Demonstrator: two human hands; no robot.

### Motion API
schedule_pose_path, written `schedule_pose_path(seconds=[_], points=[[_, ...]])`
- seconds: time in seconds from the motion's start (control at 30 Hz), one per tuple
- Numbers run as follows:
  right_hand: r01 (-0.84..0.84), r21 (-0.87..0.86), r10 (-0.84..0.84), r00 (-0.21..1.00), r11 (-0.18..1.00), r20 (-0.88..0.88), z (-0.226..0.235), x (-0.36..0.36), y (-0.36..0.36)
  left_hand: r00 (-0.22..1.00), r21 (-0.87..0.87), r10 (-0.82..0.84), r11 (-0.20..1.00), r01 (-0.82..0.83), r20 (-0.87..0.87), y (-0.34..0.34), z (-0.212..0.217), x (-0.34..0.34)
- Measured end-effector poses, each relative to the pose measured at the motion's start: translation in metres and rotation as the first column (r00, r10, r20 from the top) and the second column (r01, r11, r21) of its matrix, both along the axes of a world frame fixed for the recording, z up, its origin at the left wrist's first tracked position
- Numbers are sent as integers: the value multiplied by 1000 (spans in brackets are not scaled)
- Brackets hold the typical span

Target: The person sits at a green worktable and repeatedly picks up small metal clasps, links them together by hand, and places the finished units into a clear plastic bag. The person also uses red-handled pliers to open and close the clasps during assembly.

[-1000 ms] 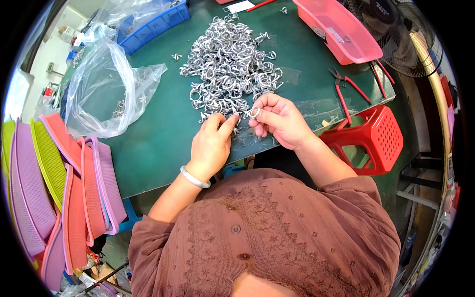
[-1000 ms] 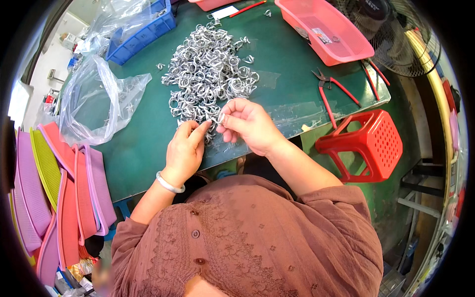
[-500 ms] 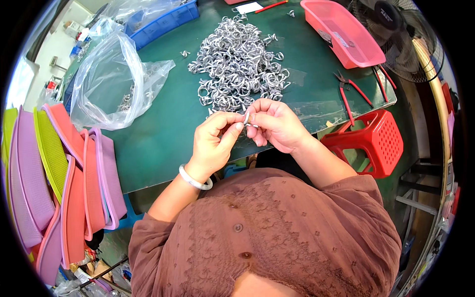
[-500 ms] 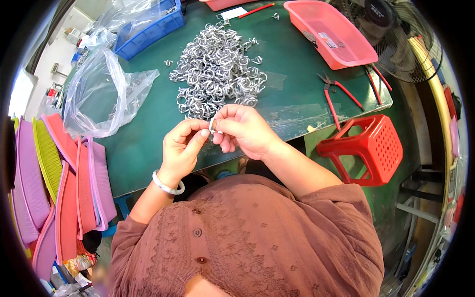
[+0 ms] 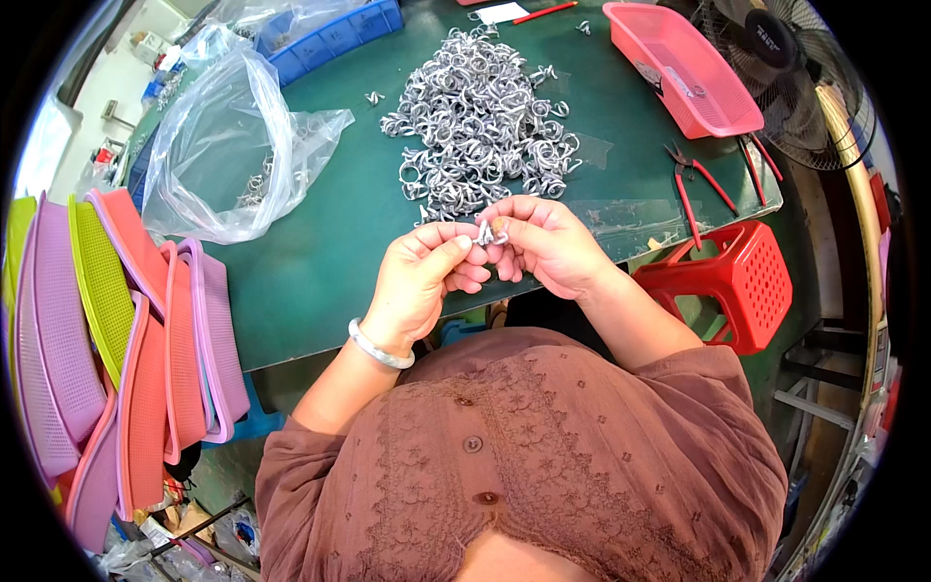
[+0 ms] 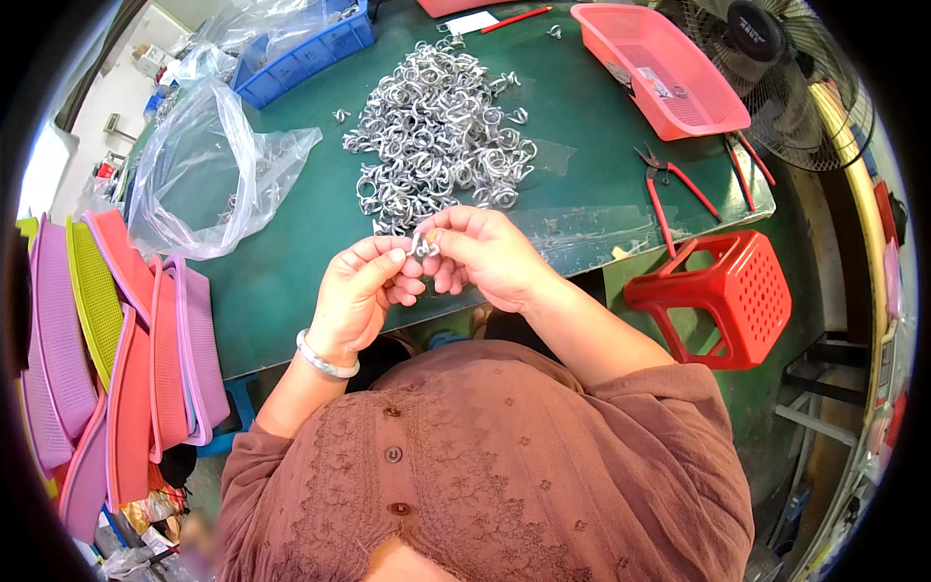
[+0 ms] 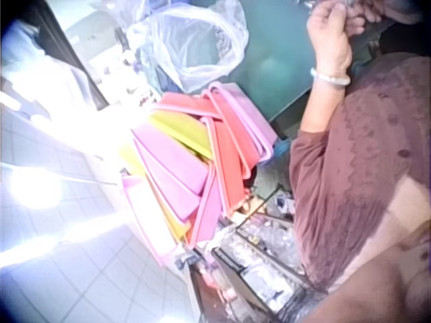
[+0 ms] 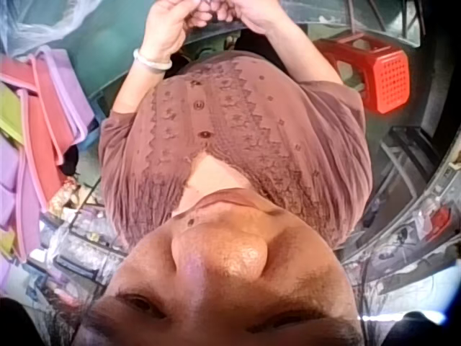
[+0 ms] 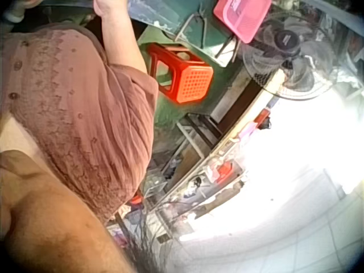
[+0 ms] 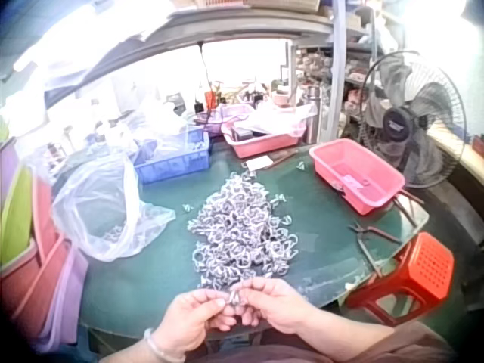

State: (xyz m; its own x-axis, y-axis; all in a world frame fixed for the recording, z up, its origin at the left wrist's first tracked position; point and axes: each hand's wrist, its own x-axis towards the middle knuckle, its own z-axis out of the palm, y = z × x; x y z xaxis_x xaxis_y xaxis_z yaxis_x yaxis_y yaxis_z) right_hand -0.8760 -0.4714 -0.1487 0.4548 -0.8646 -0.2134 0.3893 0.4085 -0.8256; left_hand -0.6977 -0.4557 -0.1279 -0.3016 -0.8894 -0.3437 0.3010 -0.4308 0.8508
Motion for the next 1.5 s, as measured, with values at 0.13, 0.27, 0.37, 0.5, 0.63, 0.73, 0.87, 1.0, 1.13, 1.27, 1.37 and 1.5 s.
schedule_pose_path(seconds=[0.13,0.27,0.37,0.5,0.63,0.73,0.87,1.0,1.13,1.27,1.37,1.5], points=[[-1,-32,-1,999,999,-40,-4,1,-1,997,22,-12,1000,13,-77,1,0,0],[76,-182,-100,987,980,-127,-4,4,2,985,0,-26,1000,26,-168,1,-11,6],[135,-689,-432,858,712,-278,-6,13,7,973,43,-30,998,40,-230,2,-12,5],[-75,-967,-675,703,243,-224,-11,15,4,936,124,-45,988,93,-348,4,-12,5],[-128,-984,-702,689,124,-178,-14,16,3,943,126,-35,989,81,-331,6,-10,5],[-159,-979,-701,684,126,-201,-14,15,4,942,120,-45,989,89,-331,6,-11,7],[-112,-959,-646,719,260,-259,-8,13,6,942,134,-32,988,81,-335,6,-15,10],[4,-911,-702,639,412,-315,-7,1,5,948,154,-28,985,81,-316,6,-22,19],[-132,-856,-669,568,500,-479,-17,-7,5,969,175,9,984,36,-249,8,-29,25],[-255,-841,-682,496,478,-538,-22,-1,5,968,167,5,985,39,-253,8,-31,25],[-317,-835,-721,423,450,-549,-19,5,2,971,184,17,982,28,-237,8,-27,24],[-362,-812,-721,383,458,-577,-19,7,-2,989,175,28,985,-3,-144,8,-27,22]])
